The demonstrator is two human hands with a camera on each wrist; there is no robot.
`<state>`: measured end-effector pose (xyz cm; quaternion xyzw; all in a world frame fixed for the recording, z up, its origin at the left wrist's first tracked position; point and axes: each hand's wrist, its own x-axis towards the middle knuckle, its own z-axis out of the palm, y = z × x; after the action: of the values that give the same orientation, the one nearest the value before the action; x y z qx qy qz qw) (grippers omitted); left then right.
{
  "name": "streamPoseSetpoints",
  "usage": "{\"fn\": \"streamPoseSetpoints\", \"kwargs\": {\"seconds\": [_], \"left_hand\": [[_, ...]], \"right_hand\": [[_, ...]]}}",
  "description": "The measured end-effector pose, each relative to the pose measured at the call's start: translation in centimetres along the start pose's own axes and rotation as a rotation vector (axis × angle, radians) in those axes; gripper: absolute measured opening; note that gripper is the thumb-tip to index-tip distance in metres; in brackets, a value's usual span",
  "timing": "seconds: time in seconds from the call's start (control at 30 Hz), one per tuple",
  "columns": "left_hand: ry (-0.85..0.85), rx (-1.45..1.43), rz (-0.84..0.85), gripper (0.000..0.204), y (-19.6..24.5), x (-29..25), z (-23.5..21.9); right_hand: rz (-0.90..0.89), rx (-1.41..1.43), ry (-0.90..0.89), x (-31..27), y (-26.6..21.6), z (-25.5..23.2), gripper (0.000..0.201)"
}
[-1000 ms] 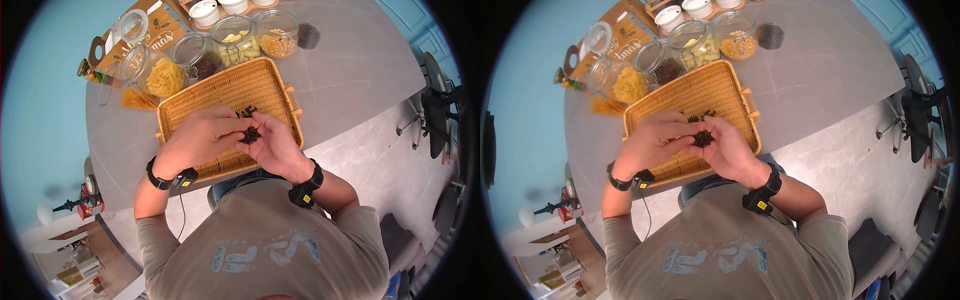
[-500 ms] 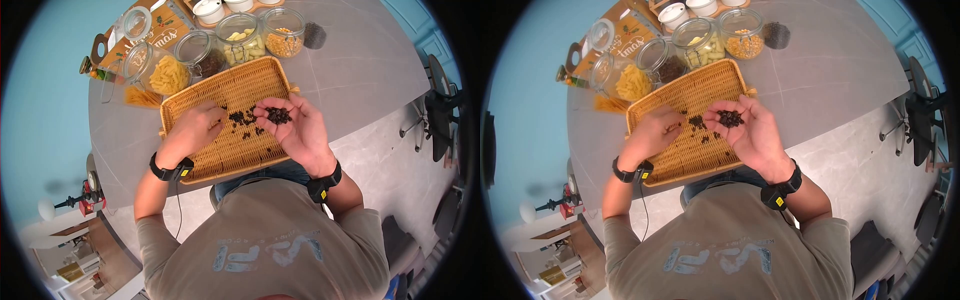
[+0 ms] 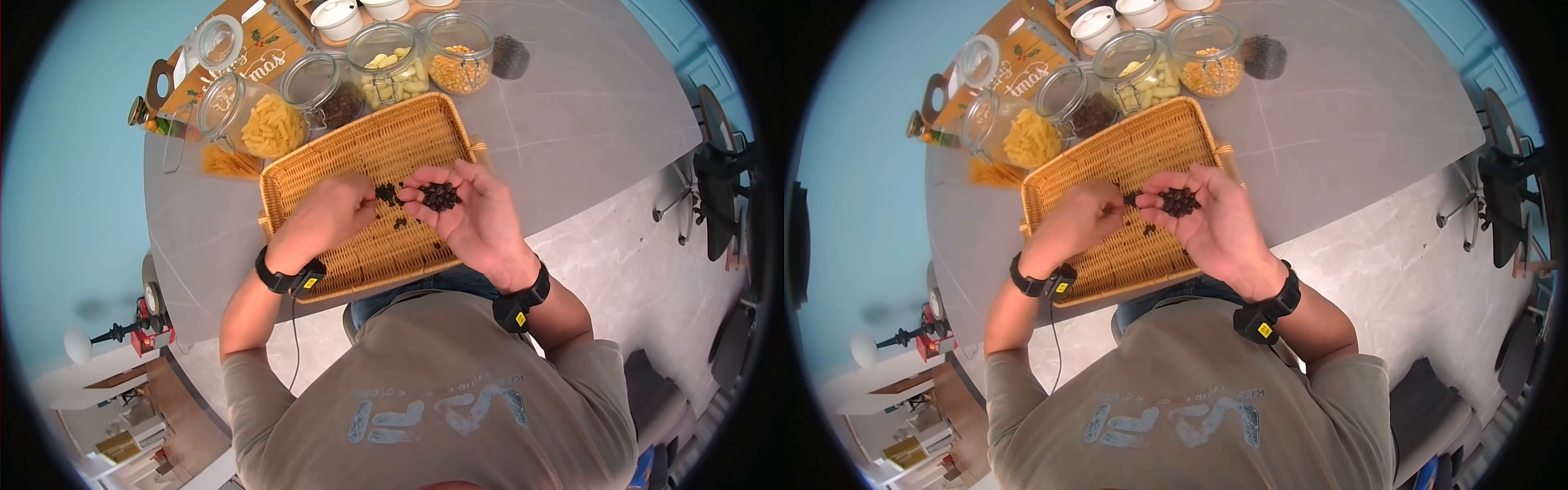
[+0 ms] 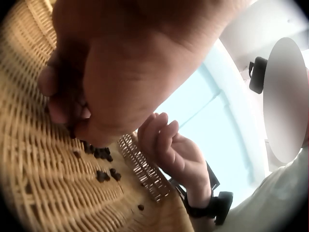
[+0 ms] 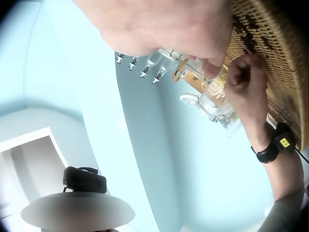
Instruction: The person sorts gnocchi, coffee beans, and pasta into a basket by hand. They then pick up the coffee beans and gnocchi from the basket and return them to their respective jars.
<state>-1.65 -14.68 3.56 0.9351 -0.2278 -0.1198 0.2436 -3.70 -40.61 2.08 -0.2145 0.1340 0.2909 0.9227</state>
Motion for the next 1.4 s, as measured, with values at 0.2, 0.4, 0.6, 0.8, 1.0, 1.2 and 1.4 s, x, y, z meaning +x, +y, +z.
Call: {"fn": "streamPoseSetpoints", "kwargs": {"seconds": [0.2, 0.4, 0.6, 0.8, 1.0, 1.2, 1.4], "left_hand": [[0.041, -0.28, -0.061, 0.011, 4.4, -0.1, -4.4], [0.105, -0.227, 0.16, 0.011, 4.8, 0.0, -3.6], [-0.03, 0.026, 0.088, 0.013, 1.4, -0.6, -0.7], [-0.175, 0.104, 0.042, 0.015, 0.0, -0.5, 1.1], [-0.083, -0.166, -0.01, 0.013, 3.8, -0.5, -2.6], [0.05, -0.137, 0.186, 0.013, 6.0, -0.2, -4.1], [0.007, -0.088, 0.063, 0.022, 4.4, -0.3, -2.6]], "right_hand": [[0.03, -0.022, 0.011, 0.5, 1.4, 0.2, 0.045], [0.089, 0.026, -0.018, 0.9, 2.6, 0.2, 0.045], [0.026, -0.024, 0.023, 0.3, 0.8, 0.1, 0.047], [0.015, -0.01, 0.001, 0.3, 0.5, 0.2, 0.049], [0.02, -0.027, 0.047, 0.4, 1.0, 0.3, 0.045], [0.065, -0.014, -0.002, 0.6, 2.5, 0.2, 0.04], [-0.038, -0.012, 0.045, -0.4, 0.6, 0.1, 0.044]]}}
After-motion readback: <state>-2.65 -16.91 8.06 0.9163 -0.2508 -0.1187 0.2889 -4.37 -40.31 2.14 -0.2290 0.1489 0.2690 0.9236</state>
